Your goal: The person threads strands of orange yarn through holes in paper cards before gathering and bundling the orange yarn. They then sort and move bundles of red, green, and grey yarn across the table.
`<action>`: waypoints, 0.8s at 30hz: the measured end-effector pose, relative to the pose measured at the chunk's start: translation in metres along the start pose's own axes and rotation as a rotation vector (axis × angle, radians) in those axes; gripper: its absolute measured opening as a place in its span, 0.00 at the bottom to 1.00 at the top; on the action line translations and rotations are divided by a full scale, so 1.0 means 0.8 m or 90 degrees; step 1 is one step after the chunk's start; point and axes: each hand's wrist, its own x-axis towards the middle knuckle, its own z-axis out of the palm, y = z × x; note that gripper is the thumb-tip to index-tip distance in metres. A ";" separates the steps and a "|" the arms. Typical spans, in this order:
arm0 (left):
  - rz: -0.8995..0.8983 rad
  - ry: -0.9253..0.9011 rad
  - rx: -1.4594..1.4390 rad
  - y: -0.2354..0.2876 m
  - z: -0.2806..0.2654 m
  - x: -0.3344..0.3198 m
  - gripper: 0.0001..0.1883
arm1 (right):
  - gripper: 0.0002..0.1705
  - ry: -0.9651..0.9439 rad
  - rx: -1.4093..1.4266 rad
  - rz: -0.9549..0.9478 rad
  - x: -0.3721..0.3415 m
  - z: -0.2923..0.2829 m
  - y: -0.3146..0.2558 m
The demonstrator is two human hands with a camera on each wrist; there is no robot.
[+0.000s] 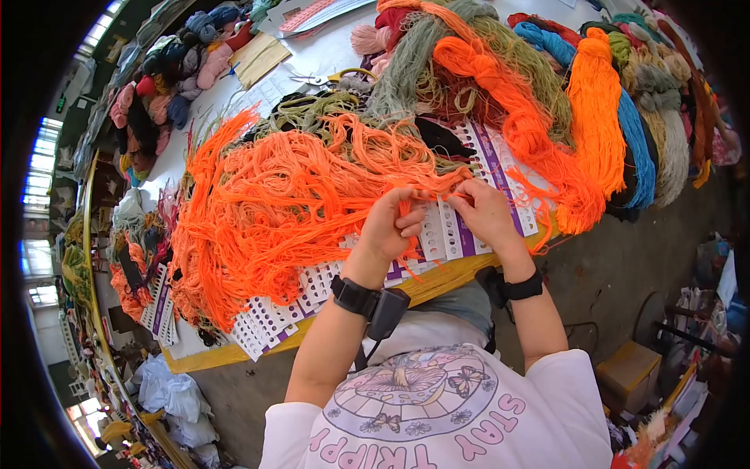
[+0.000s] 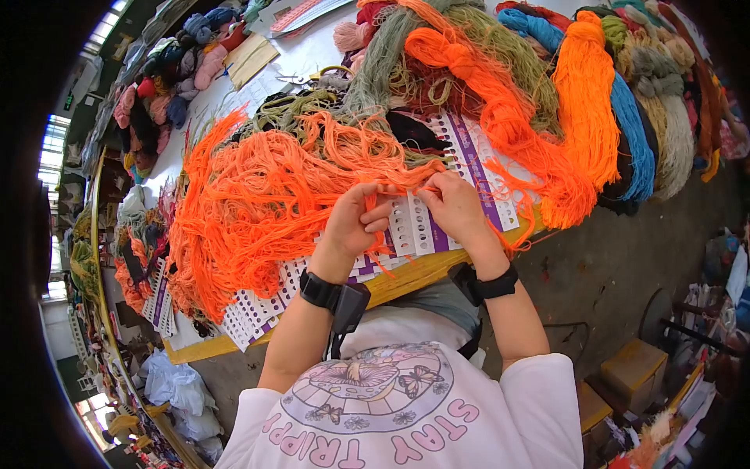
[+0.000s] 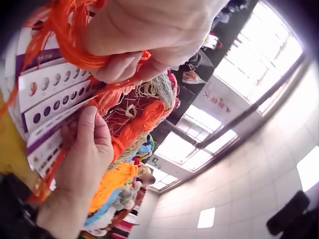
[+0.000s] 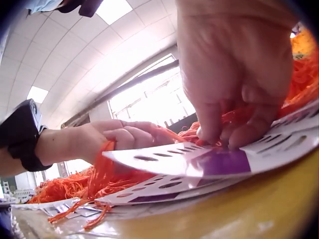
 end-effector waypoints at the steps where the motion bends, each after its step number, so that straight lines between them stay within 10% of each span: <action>1: 0.003 -0.021 0.012 0.001 0.004 -0.002 0.10 | 0.14 0.001 -0.015 -0.011 0.000 0.000 -0.001; 9: 0.335 0.056 0.951 -0.039 0.008 0.023 0.07 | 0.14 -0.136 0.228 0.194 0.018 -0.007 0.001; 12: 0.141 0.331 0.761 0.032 0.020 -0.011 0.10 | 0.13 -0.179 0.208 0.264 0.021 -0.018 -0.016; 14: 0.124 0.308 0.494 0.106 -0.017 -0.051 0.07 | 0.13 -0.181 0.199 0.273 0.023 -0.019 -0.017; 18: 0.246 0.291 0.301 0.243 -0.126 -0.147 0.09 | 0.13 -0.137 0.206 0.235 0.023 -0.010 -0.002; 21: 0.489 0.628 0.476 0.264 -0.139 -0.195 0.09 | 0.12 -0.131 0.184 0.212 0.020 -0.010 -0.003; 23: 0.479 0.630 0.461 0.237 -0.102 -0.194 0.13 | 0.11 -0.106 0.139 0.149 0.023 -0.003 -0.005; 24: 0.423 0.380 0.406 0.233 -0.116 -0.193 0.17 | 0.11 -0.077 0.107 0.093 0.026 0.008 -0.002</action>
